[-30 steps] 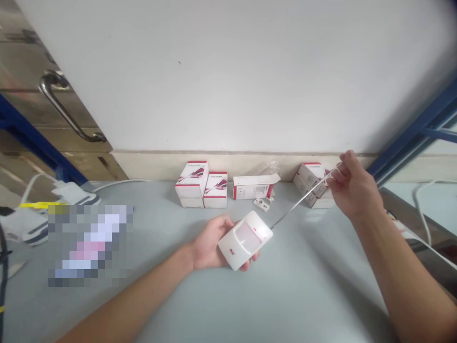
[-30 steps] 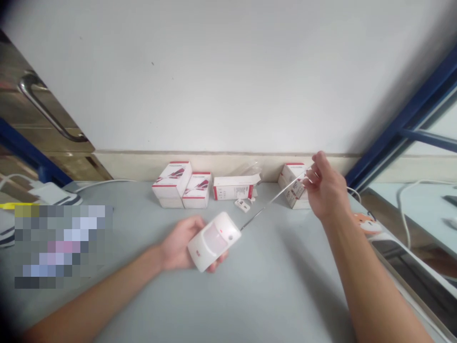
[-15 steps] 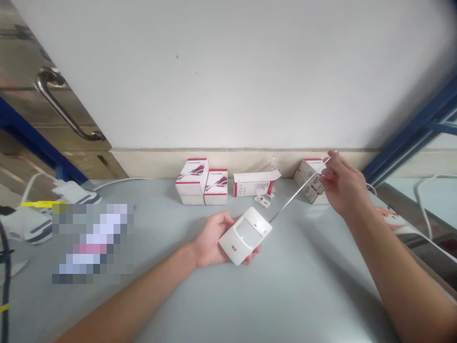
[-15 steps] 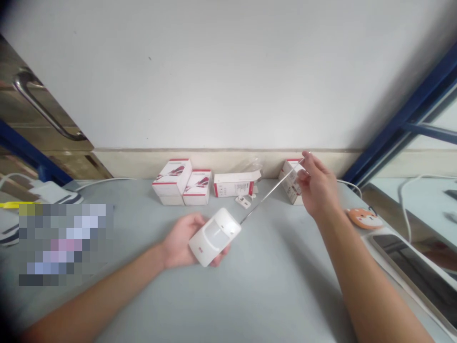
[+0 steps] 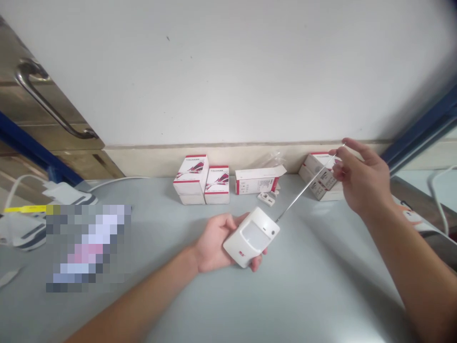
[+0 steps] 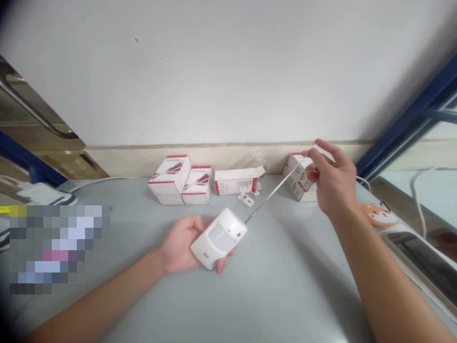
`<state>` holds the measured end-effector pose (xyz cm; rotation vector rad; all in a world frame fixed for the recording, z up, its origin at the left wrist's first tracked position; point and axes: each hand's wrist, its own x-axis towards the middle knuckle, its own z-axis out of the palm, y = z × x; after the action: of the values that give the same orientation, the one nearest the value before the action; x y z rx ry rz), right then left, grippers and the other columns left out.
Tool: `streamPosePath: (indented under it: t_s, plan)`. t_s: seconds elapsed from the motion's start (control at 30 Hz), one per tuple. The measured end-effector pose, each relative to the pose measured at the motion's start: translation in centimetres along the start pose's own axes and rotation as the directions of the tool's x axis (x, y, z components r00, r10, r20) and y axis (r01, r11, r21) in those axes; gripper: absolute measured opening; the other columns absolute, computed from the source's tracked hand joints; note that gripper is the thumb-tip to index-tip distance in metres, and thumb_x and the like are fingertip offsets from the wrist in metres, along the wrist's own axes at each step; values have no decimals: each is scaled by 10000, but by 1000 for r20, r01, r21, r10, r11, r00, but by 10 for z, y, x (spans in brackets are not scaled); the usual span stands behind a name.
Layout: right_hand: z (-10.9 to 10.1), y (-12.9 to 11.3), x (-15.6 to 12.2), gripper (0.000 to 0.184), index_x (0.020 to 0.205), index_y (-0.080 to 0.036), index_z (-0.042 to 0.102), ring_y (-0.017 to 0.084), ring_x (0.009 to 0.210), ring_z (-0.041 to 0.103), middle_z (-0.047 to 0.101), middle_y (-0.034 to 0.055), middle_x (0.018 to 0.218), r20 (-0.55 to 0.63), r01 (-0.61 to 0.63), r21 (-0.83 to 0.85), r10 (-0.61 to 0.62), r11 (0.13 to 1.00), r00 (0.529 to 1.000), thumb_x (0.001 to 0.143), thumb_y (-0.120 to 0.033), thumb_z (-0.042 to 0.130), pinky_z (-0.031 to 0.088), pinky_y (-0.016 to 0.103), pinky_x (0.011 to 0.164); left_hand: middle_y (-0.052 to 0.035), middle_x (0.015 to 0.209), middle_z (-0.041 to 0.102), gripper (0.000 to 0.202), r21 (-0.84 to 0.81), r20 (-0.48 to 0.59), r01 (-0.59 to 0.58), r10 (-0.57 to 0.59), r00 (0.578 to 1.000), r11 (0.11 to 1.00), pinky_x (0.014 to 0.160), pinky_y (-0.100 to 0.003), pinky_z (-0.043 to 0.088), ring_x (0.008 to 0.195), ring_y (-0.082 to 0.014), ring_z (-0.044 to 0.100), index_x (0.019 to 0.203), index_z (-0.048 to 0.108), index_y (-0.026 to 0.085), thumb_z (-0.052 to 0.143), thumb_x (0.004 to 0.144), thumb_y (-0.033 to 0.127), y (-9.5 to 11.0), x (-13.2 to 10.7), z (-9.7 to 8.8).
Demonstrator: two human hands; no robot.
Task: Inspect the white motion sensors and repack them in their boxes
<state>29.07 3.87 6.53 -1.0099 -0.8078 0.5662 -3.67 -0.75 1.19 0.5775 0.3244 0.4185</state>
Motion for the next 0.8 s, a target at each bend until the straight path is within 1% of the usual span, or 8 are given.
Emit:
streamPosePath:
  t_s: [0.07, 0.13, 0.33, 0.47, 0.57, 0.63, 0.7, 0.8]
  plan:
    - [2, -3, -2, 466, 1109, -218, 769, 100, 526, 479, 767, 62, 856, -16, 21, -17, -22, 1000, 1000, 678, -284, 935, 285, 287, 496, -169, 1025, 730, 421, -27, -17, -22, 22, 1000, 999, 641, -419, 510, 825, -348, 717, 1139, 671, 163, 470, 778, 242, 0, 0, 1]
    - [4, -6, -3, 443, 1098, -227, 757, 102, 507, 477, 763, 52, 851, -33, 31, -21, -31, 999, 999, 689, -275, 918, 293, 298, 502, -172, 1044, 719, 424, -42, -29, -21, 20, 999, 999, 624, -421, 518, 862, -353, 709, 1138, 681, 155, 468, 781, 237, 0, 1, 1]
    - [4, -5, -3, 385, 1056, -223, 744, 105, 486, 471, 743, 40, 805, -55, 49, -22, -50, 999, 997, 698, -221, 885, 295, 302, 502, -177, 1011, 718, 424, -69, -57, 5, -9, 998, 998, 649, -413, 496, 811, -329, 696, 1113, 686, 135, 479, 763, 255, 4, 0, 5]
    - [5, -3, -3, 381, 1062, -229, 748, 111, 484, 481, 749, 46, 834, -63, 49, -33, -51, 998, 997, 704, -224, 878, 320, 307, 492, -173, 1003, 725, 420, -77, -37, 2, -5, 999, 997, 655, -413, 486, 792, -328, 694, 1122, 679, 139, 474, 780, 269, 4, 0, 5]
    - [7, -2, -5, 388, 1082, -233, 736, 123, 507, 509, 748, 47, 837, -64, 41, -30, -43, 999, 997, 718, -234, 871, 339, 301, 483, -175, 1006, 720, 440, -87, -26, -5, 3, 1000, 996, 660, -418, 489, 822, -337, 693, 1151, 676, 135, 477, 782, 268, 3, 0, 4]
    - [10, -2, -8, 382, 1075, -230, 725, 124, 506, 512, 744, 38, 810, -52, 37, -22, -38, 999, 998, 719, -231, 866, 338, 293, 475, -183, 1021, 718, 454, -93, -28, -18, 15, 999, 995, 666, -420, 484, 843, -345, 691, 1175, 673, 131, 484, 786, 270, 2, 0, 4]
    - [14, -3, -14, 378, 1066, -225, 720, 113, 477, 495, 754, 30, 799, -25, 29, -32, -30, 999, 999, 716, -229, 863, 332, 289, 469, -191, 1004, 722, 449, -93, -38, -31, 27, 999, 995, 684, -419, 469, 822, -340, 685, 1183, 665, 127, 490, 800, 282, 2, 1, 4]
    - [20, -3, -25, 367, 1078, -218, 722, 104, 465, 495, 779, 37, 827, 74, 16, -86, -10, 996, 997, 745, -276, 866, 334, 285, 473, -207, 963, 730, 430, -88, -59, -35, 30, 998, 995, 719, -413, 442, 785, -332, 676, 1169, 651, 120, 495, 818, 314, 2, 0, 4]
